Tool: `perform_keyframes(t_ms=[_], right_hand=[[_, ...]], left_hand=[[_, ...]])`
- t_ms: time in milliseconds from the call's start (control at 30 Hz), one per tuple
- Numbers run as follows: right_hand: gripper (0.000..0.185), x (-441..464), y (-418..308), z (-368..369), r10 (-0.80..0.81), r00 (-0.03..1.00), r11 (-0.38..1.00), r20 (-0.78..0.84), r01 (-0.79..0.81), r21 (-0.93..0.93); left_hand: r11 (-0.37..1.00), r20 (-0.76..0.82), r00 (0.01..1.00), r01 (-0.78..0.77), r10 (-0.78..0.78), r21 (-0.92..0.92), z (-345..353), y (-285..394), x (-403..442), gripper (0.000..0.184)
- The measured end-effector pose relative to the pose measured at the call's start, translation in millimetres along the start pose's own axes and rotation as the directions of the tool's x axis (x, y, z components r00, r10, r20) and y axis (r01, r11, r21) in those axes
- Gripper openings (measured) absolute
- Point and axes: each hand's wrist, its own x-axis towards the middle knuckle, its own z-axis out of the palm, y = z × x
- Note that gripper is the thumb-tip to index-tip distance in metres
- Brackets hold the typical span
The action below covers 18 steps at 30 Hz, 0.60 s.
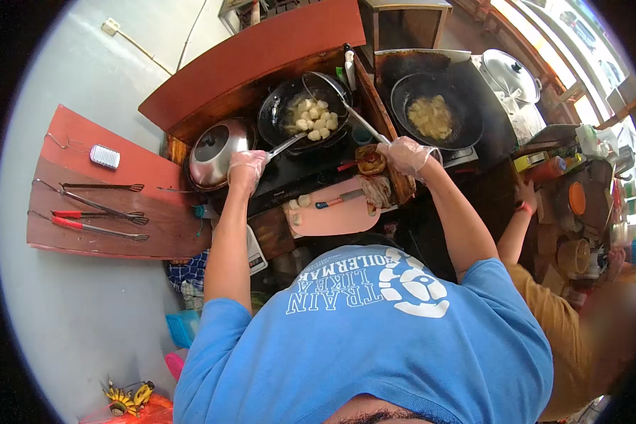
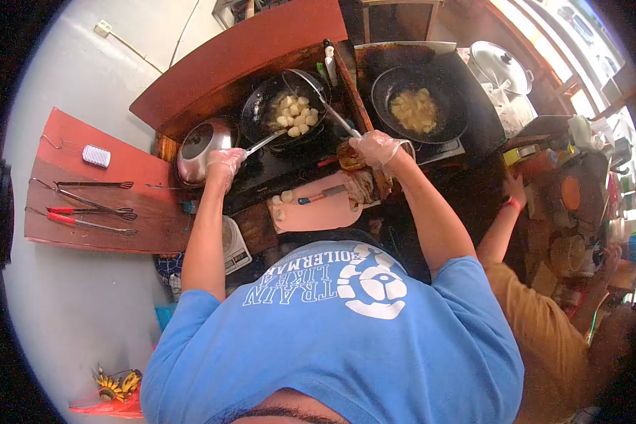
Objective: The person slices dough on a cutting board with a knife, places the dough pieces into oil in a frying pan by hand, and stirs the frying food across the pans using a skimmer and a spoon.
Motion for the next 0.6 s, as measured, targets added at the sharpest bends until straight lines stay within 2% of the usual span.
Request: perform_keyframes(t_ms=[33, 67, 100, 133, 167, 233, 267, 300, 333, 367, 400, 433, 467, 500, 533, 567, 600], right_hand=[[0.041, 2.5, 2.9, -1.9, -0.027, 1.0, 0.999, -0.014, 0.027, -0.021], [0.039, 9.7, 12.4, -3.5, -0.053, 0.998, 0.975, 0.031, 0.045, 0.218], [0.039, 3.5, 2.5, -7.3, -0.054, 0.998, 0.975, 0.034, 0.045, 0.216], [0.04, -9.4, -16.2, -14.5, 0.063, 0.998, 0.956, 0.015, -0.065, 0.286], [0.04, -16.1, -27.0, -17.8, 0.18, 0.984, 0.919, 0.005, -0.17, 0.356], [0.038, -8.3, -22.1, -18.8, 0.178, 0.984, 0.908, 0.004, -0.166, 0.386], [0.041, -5.2, -20.2, -19.6, 0.127, 0.992, 0.942, -0.028, -0.111, 0.317], [0.043, -4.2, -21.0, -19.6, 0.072, 0.996, 0.968, -0.056, -0.056, 0.245], [0.045, -7.7, -24.7, -19.8, 0.108, 0.993, 0.941, -0.056, -0.084, 0.326], [0.045, -9.2, -28.0, -20.4, 0.108, 0.993, 0.942, -0.054, -0.085, 0.325], [0.043, -10.3, -30.8, -20.9, 0.079, 0.994, 0.967, -0.074, -0.059, 0.249], [0.041, -10.4, -32.2, -20.9, 0.049, 0.995, 0.985, -0.092, -0.033, 0.171], [0.041, -7.6, -27.1, -21.7, 0.051, 0.995, 0.985, -0.091, -0.035, 0.172], [0.037, -1.6, -16.2, -23.6, -0.225, 0.969, 0.963, -0.1, 0.206, -0.173], [0.034, 5.0, -8.1, -23.3, -0.474, 0.88, 0.772, -0.015, 0.407, -0.489], [0.034, 14.3, -2.1, -19.7, -0.473, 0.881, 0.773, -0.017, 0.406, -0.487], [0.03, 17.8, -5.0, -17.1, -0.342, 0.939, 0.821, -0.042, 0.276, -0.499]], left_hand=[[0.973, 0.022, 0.989, -0.146, 0.144, 0.181, -2.2, -5.5, 2.1, 0.014], [0.973, 0.02, 0.99, -0.144, 0.143, 0.179, -4.5, -11.0, 4.2, 0.014], [0.881, -0.004, 0.985, -0.155, 0.175, 0.447, -1.5, 16.8, -10.7, 0.017], [0.72, -0.017, 0.977, -0.143, 0.211, 0.679, 0.7, 39.6, -23.5, 0.02], [0.722, -0.021, 0.978, -0.139, 0.208, 0.678, 1.4, 52.5, -30.7, 0.02], [0.524, 0.084, 0.892, -0.335, 0.444, 0.783, 1.7, 66.1, -40.0, 0.026], [0.435, 0.157, 0.824, -0.438, 0.545, 0.787, -3.2, 60.6, -35.5, 0.026], [0.437, 0.155, 0.824, -0.436, 0.545, 0.787, -1.5, 69.1, -41.0, 0.026], [0.351, 0.179, 0.825, -0.411, 0.537, 0.841, 2.8, 86.7, -51.4, 0.024], [0.261, 0.202, 0.826, -0.383, 0.526, 0.886, 4.6, 99.6, -59.9, 0.023], [0.262, 0.202, 0.827, -0.382, 0.525, 0.886, 3.3, 105.2, -64.7, 0.023], [0.193, 0.254, 0.777, -0.431, 0.576, 0.881, 2.0, 109.6, -68.4, 0.023], [0.12, 0.307, 0.721, -0.475, 0.621, 0.872, 1.6, 111.0, -70.1, 0.022], [0.12, 0.309, 0.721, -0.476, 0.62, 0.871, 2.2, 109.7, -70.0, 0.022], [0.029, 0.367, 0.698, -0.485, 0.615, 0.874, 3.2, 107.4, -69.5, 0.019], [-0.063, 0.425, 0.675, -0.491, 0.604, 0.869, 3.5, 105.3, -68.7, 0.017], [-0.065, 0.428, 0.673, -0.493, 0.603, 0.867, 1.8, 103.5, -68.9, 0.017]])
